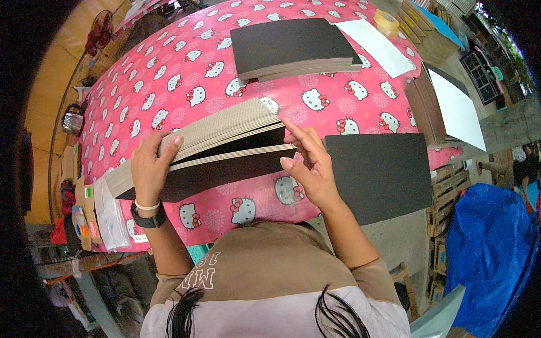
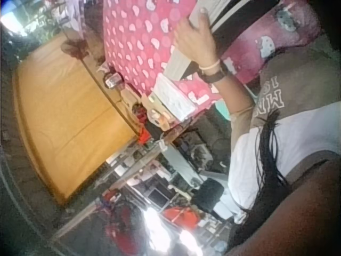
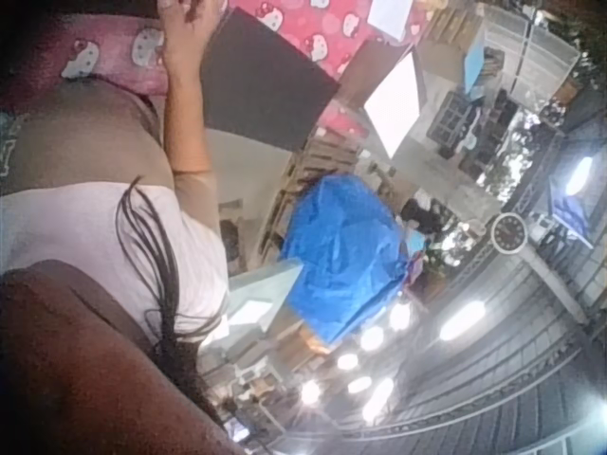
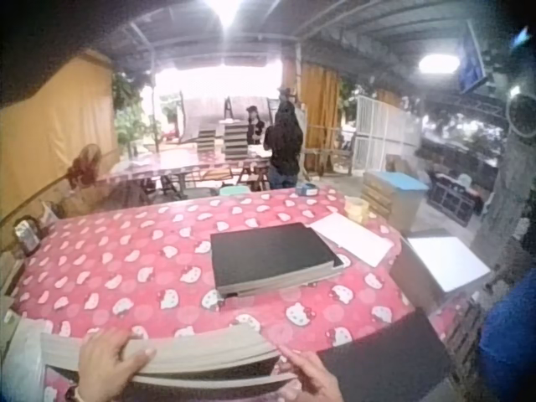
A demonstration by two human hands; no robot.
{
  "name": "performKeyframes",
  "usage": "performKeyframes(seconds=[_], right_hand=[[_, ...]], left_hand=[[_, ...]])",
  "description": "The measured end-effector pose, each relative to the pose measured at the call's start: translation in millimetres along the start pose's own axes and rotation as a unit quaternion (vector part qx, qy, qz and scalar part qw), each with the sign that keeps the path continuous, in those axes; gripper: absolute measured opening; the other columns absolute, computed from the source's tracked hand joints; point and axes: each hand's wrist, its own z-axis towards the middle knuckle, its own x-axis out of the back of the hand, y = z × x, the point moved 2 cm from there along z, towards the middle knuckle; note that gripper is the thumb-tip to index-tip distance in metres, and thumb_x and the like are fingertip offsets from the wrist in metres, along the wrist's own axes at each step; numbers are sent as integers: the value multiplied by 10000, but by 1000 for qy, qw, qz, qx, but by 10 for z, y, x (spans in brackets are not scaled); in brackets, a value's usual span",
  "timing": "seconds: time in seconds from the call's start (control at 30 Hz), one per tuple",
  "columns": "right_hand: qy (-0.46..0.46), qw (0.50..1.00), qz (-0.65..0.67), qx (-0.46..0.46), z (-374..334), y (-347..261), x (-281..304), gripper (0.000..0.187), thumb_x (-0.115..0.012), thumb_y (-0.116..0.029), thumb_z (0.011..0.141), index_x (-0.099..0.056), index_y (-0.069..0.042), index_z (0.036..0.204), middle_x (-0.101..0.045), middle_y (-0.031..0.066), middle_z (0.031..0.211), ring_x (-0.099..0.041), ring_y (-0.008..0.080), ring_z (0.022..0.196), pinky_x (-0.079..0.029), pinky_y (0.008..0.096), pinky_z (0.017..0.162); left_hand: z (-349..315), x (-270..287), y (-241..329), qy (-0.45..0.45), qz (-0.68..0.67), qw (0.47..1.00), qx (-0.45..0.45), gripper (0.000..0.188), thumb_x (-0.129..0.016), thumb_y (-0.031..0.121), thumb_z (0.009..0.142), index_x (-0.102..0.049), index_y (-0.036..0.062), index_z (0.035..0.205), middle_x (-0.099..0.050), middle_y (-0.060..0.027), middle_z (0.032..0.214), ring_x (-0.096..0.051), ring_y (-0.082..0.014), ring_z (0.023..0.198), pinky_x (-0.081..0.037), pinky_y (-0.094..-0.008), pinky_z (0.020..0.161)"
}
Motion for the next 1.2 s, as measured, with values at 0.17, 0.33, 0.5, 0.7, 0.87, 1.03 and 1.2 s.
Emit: performKeyframes(seconds=[0.17, 0.33, 0.5, 0.7, 0.87, 1.03, 1.2], right_hand=[[25, 999, 40, -15, -13, -26, -34, 575, -607, -172, 739, -421, 3, 1254, -420, 47, 987, -437, 146, 955, -331, 264, 890], [39, 994, 95, -20, 1, 28, -22, 530, -593, -172, 752, -437, 12, 1223, -424, 54, 1006, -430, 146, 972, -322, 267, 898], [-18, 999, 17, -30, 58, -47, 11, 577, -587, -188, 750, -422, 8, 1267, -413, 62, 1011, -415, 148, 969, -304, 258, 891], [-9, 999, 41, 2, 25, -11, -14, 573, -588, -189, 752, -429, -1, 1270, -416, 56, 1004, -417, 147, 959, -317, 248, 867], [-18, 999, -6, -29, -11, -115, 34, 549, -599, -147, 743, -450, -26, 1259, -440, 62, 1021, -425, 147, 983, -323, 256, 881], [38, 999, -27, 21, -46, -102, 19, 437, -615, -96, 725, -520, -32, 1147, -455, 62, 1033, -439, 161, 1000, -339, 283, 892], [21, 992, 120, 34, -35, 40, -7, 433, -614, -112, 738, -491, -8, 1140, -437, 68, 1027, -425, 170, 1026, -336, 296, 914]], left_hand=[[15, 8, 7, -18, 0, 1000, 21, 493, -571, 500, 747, -619, 29, 883, -566, -108, 738, -522, -251, 750, -347, -356, 719], [20, 6, 5, -7, 0, 1000, 9, 490, -571, 500, 745, -620, 31, 881, -562, -111, 731, -517, -256, 744, -345, -357, 707], [4, 14, 6, -4, -2, 1000, 16, 480, -573, 500, 742, -620, 39, 868, -563, -113, 735, -515, -257, 746, -345, -359, 708], [4, 13, 0, -12, -4, 1000, 11, 480, -574, 500, 743, -616, 36, 862, -560, -117, 732, -514, -265, 744, -347, -368, 697], [20, -9, -36, -13, 42, 999, 0, 457, -591, 466, 748, -619, 24, 864, -570, -142, 748, -526, -300, 733, -372, -389, 659], [46, -36, -7, -14, 0, 1000, 15, 427, -604, 434, 761, -633, 24, 874, -577, -157, 696, -547, -296, 658, -404, -376, 612], [13, -23, 6, -9, -13, 1000, 26, 443, -616, 446, 757, -632, 13, 848, -564, -158, 648, -547, -280, 627, -405, -367, 599]])
